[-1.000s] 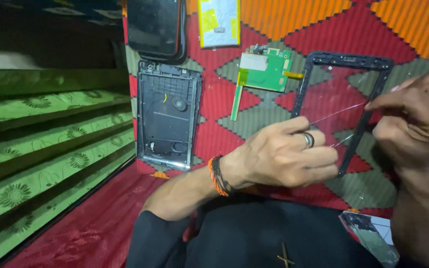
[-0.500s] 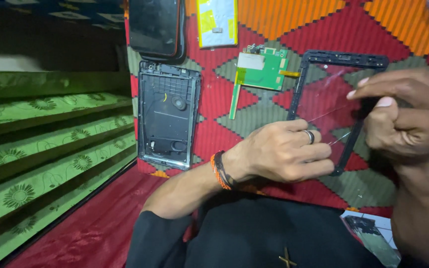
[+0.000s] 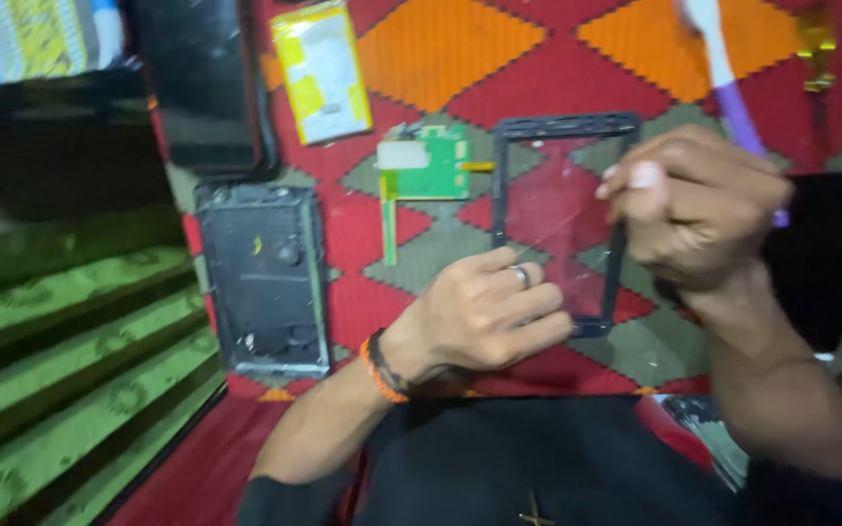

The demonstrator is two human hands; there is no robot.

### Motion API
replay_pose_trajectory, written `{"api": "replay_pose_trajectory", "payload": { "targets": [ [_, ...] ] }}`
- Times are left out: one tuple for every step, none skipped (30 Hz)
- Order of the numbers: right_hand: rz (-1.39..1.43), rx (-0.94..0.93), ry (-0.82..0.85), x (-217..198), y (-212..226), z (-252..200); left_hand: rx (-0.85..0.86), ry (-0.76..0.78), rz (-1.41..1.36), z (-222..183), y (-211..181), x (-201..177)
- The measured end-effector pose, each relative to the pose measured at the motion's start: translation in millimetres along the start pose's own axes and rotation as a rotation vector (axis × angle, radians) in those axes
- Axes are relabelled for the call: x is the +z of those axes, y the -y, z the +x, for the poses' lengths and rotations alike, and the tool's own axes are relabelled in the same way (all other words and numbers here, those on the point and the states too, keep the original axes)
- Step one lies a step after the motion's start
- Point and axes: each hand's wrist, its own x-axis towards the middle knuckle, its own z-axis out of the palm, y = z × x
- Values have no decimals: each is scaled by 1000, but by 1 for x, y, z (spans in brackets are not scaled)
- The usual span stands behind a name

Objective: The person repairs a tablet with a cracked screen on a workbench. They use a small screwdriver on the frame, separate the broken glass from the body, lift out the motherboard, and scrape loose glass shards off the frame with a black scraper while holding the frame steady.

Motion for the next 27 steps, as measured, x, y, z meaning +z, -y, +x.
{"api": "replay_pose_trajectory", "payload": {
  "targets": [
    [48, 21, -44, 2, 1, 1, -17, 3, 6, 1, 0, -2],
    [26, 28, -49, 1, 4, 4, 2, -2, -7, 2, 0, -3],
    [53, 16, -61, 0, 7, 6, -6, -1, -8, 3, 1, -3],
    [84, 3, -70, 0, 9, 8, -18, 1, -7, 3, 1, -4],
    [65, 9, -74, 0, 7, 5, -3, -4, -19, 3, 1, -4],
    [73, 21, -64, 1, 5, 1, -12, 20, -20, 3, 1, -4],
    [83, 33, -54, 1, 3, -2, -20, 44, -20, 3, 1, -4],
    [69, 39, -57, 1, 4, -1, -9, 41, -30, 4, 1, -4],
    [83, 34, -59, 1, 5, 0, -16, 19, -36, 5, 2, -4],
    [101, 28, -63, 2, 5, 2, -26, -1, -40, 6, 1, -5],
    [91, 32, -66, 2, 5, 1, -16, -2, -48, 7, 1, -6],
    [109, 19, -74, 3, 4, 1, -22, 5, -54, 7, 1, -7],
    [126, 6, -82, 4, 3, 1, -28, 13, -60, 8, 2, -8],
    [120, 9, -84, 4, 3, 2, -23, 12, -64, 8, 2, -8],
    [138, 8, -88, 3, 3, 2, -23, 22, -67, 9, 2, -8],
    [156, 8, -94, 4, 4, 2, -23, 32, -69, 9, 3, -9],
    [149, 11, -96, 3, 4, 2, -17, 32, -74, 9, 3, -9],
    [142, 2, -95, 4, 4, 2, -25, 29, -73, 10, 2, -9],
    [134, -8, -95, 4, 5, 3, -34, 26, -72, 10, 2, -9],
    [128, -6, -99, 3, 5, 3, -26, 27, -75, 10, 3, -9],
    [135, -1, -102, 3, 6, 4, -29, 29, -76, 10, 3, -9],
    [142, 3, -103, 3, 6, 4, -31, 31, -77, 10, 3, -9],
    [135, 5, -107, 3, 6, 5, -23, 31, -81, 10, 4, -10],
    [132, 4, -101, 3, 6, 5, -27, 30, -83, 10, 4, -10],
    [130, 3, -95, 3, 6, 5, -30, 30, -85, 9, 4, -10],
    [125, 5, -97, 2, 6, 6, -25, 30, -87, 10, 4, -10],
    [137, 2, -92, 2, 7, 6, -26, 37, -74, 10, 4, -10]
  ]
}}
